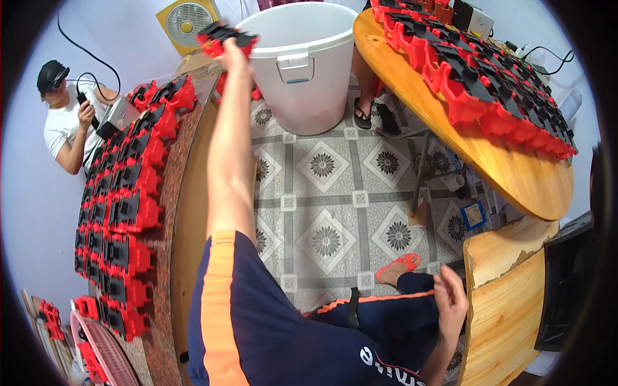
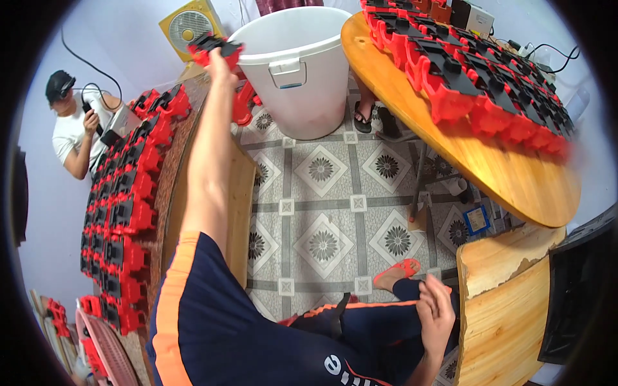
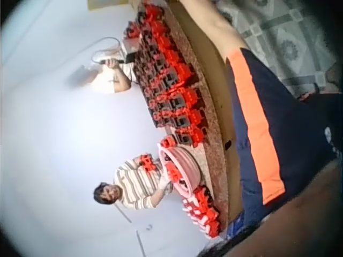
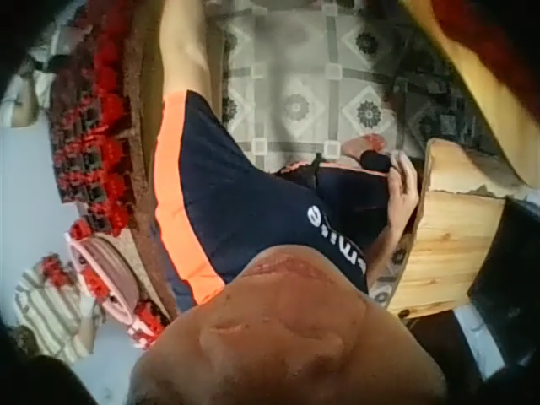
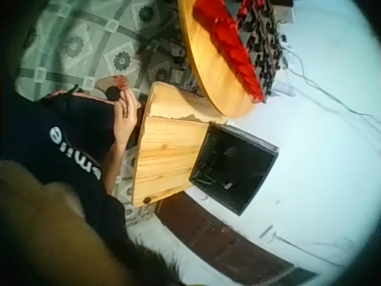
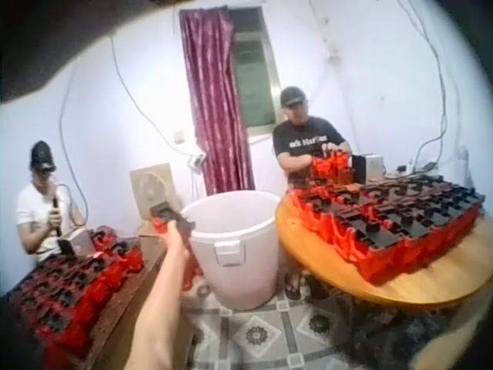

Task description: The person assembles black plastic chassis components into red toy car frames by hand, creating assembled toy units.

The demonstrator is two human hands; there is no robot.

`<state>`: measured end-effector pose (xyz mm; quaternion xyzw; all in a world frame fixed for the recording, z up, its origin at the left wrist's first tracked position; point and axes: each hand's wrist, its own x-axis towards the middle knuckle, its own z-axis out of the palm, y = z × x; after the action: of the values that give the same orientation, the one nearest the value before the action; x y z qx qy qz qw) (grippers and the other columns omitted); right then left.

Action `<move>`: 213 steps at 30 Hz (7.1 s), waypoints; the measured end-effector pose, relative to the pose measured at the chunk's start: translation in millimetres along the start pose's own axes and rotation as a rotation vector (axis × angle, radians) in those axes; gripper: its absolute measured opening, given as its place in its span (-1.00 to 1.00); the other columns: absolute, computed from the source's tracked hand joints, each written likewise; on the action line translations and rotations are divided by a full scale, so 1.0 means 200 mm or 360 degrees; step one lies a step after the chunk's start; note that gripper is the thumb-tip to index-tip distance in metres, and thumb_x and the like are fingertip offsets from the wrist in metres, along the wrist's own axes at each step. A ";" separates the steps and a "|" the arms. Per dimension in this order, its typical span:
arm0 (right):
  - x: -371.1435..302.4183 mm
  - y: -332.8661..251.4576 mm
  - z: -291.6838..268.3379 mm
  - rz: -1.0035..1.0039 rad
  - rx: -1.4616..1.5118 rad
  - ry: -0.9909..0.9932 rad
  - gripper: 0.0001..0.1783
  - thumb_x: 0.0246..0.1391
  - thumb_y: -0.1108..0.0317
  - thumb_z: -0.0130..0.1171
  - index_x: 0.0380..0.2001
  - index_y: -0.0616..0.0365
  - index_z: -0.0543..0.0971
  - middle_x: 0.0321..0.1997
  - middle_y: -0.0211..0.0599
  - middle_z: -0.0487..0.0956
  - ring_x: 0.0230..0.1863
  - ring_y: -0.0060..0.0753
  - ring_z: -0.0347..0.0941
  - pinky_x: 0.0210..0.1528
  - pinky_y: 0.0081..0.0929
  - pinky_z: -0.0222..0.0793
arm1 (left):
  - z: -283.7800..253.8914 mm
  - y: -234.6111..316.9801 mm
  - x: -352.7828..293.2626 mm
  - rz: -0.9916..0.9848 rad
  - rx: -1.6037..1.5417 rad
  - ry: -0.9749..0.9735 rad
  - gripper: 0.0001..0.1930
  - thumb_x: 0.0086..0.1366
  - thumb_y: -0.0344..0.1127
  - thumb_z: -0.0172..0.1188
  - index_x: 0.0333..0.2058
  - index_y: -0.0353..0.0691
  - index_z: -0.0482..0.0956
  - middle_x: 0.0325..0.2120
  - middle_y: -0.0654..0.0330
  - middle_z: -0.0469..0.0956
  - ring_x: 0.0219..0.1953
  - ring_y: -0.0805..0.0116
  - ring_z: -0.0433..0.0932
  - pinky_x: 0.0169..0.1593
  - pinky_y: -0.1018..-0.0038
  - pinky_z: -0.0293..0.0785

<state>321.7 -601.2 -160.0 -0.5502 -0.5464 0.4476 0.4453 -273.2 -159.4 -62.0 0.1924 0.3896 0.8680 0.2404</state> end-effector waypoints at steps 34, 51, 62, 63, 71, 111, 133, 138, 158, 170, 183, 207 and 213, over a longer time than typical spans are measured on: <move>-1.64 0.66 -0.50 0.0200 -0.1533 0.1333 -0.73 -0.02 0.17 0.28 -0.28 0.08 0.61 -0.12 -0.30 0.57 -0.01 -0.23 0.45 0.12 -0.22 0.28 | 0.38 0.20 -3.67 0.0906 -0.0045 -0.3241 -0.68 0.26 -0.41 0.02 -0.02 -0.36 0.49 -0.02 -0.01 0.46 0.08 0.08 0.42 0.15 0.20 0.34; -2.42 0.59 -0.65 0.0429 -0.0801 0.1011 -0.59 0.05 -0.03 0.16 -0.10 -0.08 0.55 0.07 -0.35 0.45 0.20 -0.30 0.27 0.27 -0.17 0.00 | 0.59 0.01 -5.29 0.2292 0.0051 -0.5034 0.37 -0.41 0.35 0.32 0.39 -0.08 -0.13 0.38 -0.14 -0.26 0.36 -0.25 -0.12 0.23 -0.06 0.00; -3.04 0.51 -0.63 0.1438 -0.0602 0.1021 -0.59 0.15 -0.06 0.02 0.05 -0.33 0.51 0.30 -0.31 0.29 0.38 -0.19 0.08 0.30 0.02 0.00 | 0.59 0.03 -5.29 0.2832 0.0998 -0.5057 0.38 -0.28 0.31 0.37 0.39 -0.04 -0.33 0.40 -0.06 -0.46 0.42 -0.20 -0.37 0.41 0.02 -0.27; -3.09 0.56 -0.71 0.1541 -0.0563 0.0784 -0.55 0.14 -0.09 0.00 0.06 -0.29 0.51 0.29 -0.28 0.30 0.38 -0.17 0.07 0.23 0.06 0.13 | 0.58 0.05 -5.30 0.2768 0.1052 -0.5057 0.38 -0.28 0.31 0.37 0.39 -0.04 -0.33 0.40 -0.06 -0.46 0.42 -0.20 -0.37 0.41 0.02 -0.27; -3.14 0.89 -1.86 0.1600 -0.0263 0.0606 -0.68 0.07 0.15 0.04 -0.17 0.10 0.51 -0.15 -0.02 0.55 -0.07 0.07 0.48 -0.06 -0.03 0.42 | 0.56 0.55 -5.56 0.2071 0.1691 -0.4604 -0.29 0.03 0.15 0.31 0.13 -0.02 0.44 0.12 0.11 0.41 0.31 -0.02 0.14 0.29 -0.04 0.05; -2.80 1.04 -4.08 0.0916 0.1360 0.1009 -0.46 0.07 0.33 0.25 0.13 0.03 0.35 0.05 -0.42 0.44 0.01 -0.51 0.44 -0.04 -0.43 0.41 | -0.26 1.14 -7.53 -0.2061 0.1277 -0.0579 -0.24 0.24 -0.34 0.25 0.31 -0.19 0.01 0.17 0.16 0.31 0.16 0.29 0.35 0.21 0.34 0.31; -0.99 0.29 -2.78 0.1500 0.1537 0.0150 -0.68 0.27 0.16 0.02 -0.13 0.21 0.49 -0.26 -0.11 0.59 -0.40 -0.33 0.57 -0.47 -0.49 0.61 | 1.13 0.21 -4.59 -0.1437 0.2466 -0.2028 -0.03 0.06 0.49 0.08 0.18 -0.29 0.31 0.10 -0.12 0.34 -0.19 0.08 0.59 -0.31 0.36 0.61; -0.94 0.50 -2.87 0.0989 0.2403 0.0625 -0.52 0.25 0.05 0.05 -0.08 0.32 0.45 -0.14 -0.08 0.55 -0.04 -0.16 0.49 0.07 -0.24 0.48 | 1.18 -0.02 -4.91 -0.1160 0.1818 -0.1809 -0.23 0.24 0.12 0.20 0.26 -0.21 0.17 0.12 0.07 0.31 -0.15 0.29 0.55 -0.21 0.43 0.55; -2.41 2.56 -4.20 0.1009 -0.0980 0.1082 -0.14 -0.19 0.31 0.32 0.23 0.16 0.23 0.22 -0.01 0.33 0.26 0.12 0.20 0.24 -0.15 0.22 | -0.57 -0.56 -7.96 -0.2731 0.1793 -0.1283 0.27 -0.06 0.20 0.44 0.38 -0.08 -0.33 0.25 0.04 0.15 0.17 0.07 0.24 0.06 0.00 0.28; -2.64 2.45 -4.37 0.1243 -0.0445 0.0243 -0.26 -0.25 0.38 0.29 0.16 -0.02 0.44 0.12 0.01 0.49 0.17 -0.01 0.36 0.20 -0.27 0.28 | -0.75 -0.61 -8.11 -0.2283 0.1366 -0.1195 -0.09 -0.01 -0.52 0.38 0.26 0.05 0.04 0.09 0.20 0.40 0.04 0.20 0.46 0.01 0.21 0.46; -2.85 0.08 -3.75 0.0902 0.0520 -0.0442 -0.29 -0.05 0.51 0.35 0.20 0.32 0.34 0.00 -0.24 0.55 0.02 -0.57 0.41 0.07 -0.56 0.32 | 0.48 1.93 -6.48 -0.1771 0.2177 -0.1567 -0.22 0.14 -0.52 0.24 0.33 -0.27 0.09 -0.10 0.16 0.52 -0.16 0.46 0.53 -0.08 0.52 0.49; -1.69 -0.11 -2.11 0.1325 0.0859 0.0372 -0.08 0.03 -0.02 0.30 0.30 0.26 0.15 0.06 -0.15 0.46 0.11 -0.36 0.34 0.11 -0.25 0.22 | 0.04 0.67 -4.88 -0.0298 0.2541 -0.1801 0.22 -0.10 0.32 0.38 0.37 -0.07 -0.15 0.28 -0.28 -0.04 0.29 -0.26 0.06 0.29 0.01 0.08; -1.71 0.37 -1.73 0.0980 -0.0064 0.0505 -0.39 0.01 0.20 0.31 0.10 0.20 0.39 -0.23 -0.26 0.60 -0.23 -0.36 0.53 -0.21 -0.40 0.40 | -0.03 0.49 -5.16 -0.0550 0.2056 -0.1812 0.29 -0.16 0.08 0.54 0.36 -0.25 -0.19 0.29 -0.33 -0.20 0.35 -0.22 -0.09 0.37 0.15 0.00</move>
<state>674.6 -944.9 -160.5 -0.7605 -0.2875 0.4591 0.3579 533.6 -805.1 -140.9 0.6330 0.6493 0.2014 0.3704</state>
